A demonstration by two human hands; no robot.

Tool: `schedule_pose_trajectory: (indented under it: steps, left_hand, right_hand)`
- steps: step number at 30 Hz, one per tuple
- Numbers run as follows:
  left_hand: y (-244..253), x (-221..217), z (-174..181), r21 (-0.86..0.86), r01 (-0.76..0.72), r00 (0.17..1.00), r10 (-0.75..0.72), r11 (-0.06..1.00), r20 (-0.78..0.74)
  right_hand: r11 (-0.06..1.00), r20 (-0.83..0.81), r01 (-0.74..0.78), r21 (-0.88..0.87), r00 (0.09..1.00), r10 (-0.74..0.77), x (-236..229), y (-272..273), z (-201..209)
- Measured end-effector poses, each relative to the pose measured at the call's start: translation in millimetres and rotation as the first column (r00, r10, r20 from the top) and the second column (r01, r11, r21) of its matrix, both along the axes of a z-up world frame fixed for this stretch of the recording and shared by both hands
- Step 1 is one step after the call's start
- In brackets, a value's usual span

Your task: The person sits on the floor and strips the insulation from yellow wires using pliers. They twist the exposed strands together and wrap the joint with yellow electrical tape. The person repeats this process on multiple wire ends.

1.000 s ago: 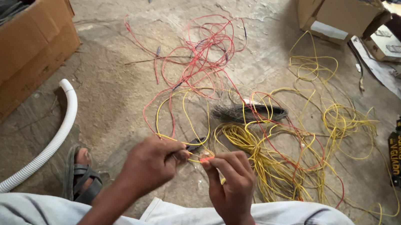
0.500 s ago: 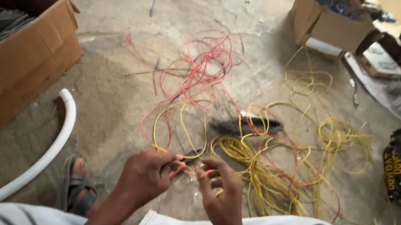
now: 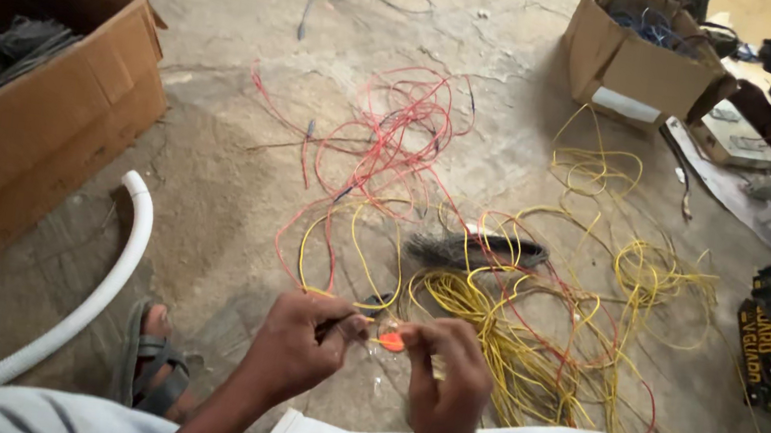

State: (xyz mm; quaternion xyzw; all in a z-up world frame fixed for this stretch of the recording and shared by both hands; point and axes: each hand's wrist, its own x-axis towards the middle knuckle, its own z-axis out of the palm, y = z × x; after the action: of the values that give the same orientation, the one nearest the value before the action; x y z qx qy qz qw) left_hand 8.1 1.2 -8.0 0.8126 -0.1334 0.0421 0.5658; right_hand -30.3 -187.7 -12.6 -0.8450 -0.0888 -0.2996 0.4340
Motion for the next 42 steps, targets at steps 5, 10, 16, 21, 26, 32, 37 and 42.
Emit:
schedule_pose_trajectory:
  steps: [5,10,16,21,26,32,37,42]
  left_hand:
    - [0,-6,5,0.13,-0.044,0.981,0.018,0.991,0.194]
    - [1,-10,7,0.196,-0.028,0.967,-0.024,0.98,0.255]
    - [-12,-17,11,0.16,0.03,0.955,-0.076,0.987,0.288]
    - [-13,-22,-14,0.139,0.389,0.921,-0.383,0.911,-0.071]
    - [-41,-42,-42,0.084,0.477,0.875,-0.464,0.875,-0.137]
    - [-51,-29,-52,0.024,0.521,0.83,-0.501,0.853,-0.244]
    - [-33,2,-57,0.043,0.48,0.854,-0.455,0.876,-0.253]
    - [-33,-5,-38,0.159,0.271,0.95,-0.238,0.949,-0.202]
  right_hand:
    - [0.397,-0.469,0.254,0.882,0.552,0.69,17,-16,-35]
    - [0.506,-0.553,0.244,0.827,0.512,0.657,24,-41,-45]
    - [0.692,-0.618,0.017,0.722,0.466,0.634,45,-65,-18]
    - [0.794,-0.653,0.026,0.607,0.586,0.48,77,-93,-10]
    - [0.956,-0.664,0.0,0.293,0.72,0.203,143,-117,-29]
    - [0.997,-0.624,0.005,-0.082,0.78,-0.055,199,-141,-60]
    - [0.992,-0.548,-0.114,0.058,0.827,0.127,206,-144,-83]
    - [0.903,-0.48,-0.052,-0.426,0.859,-0.177,183,-127,-82]
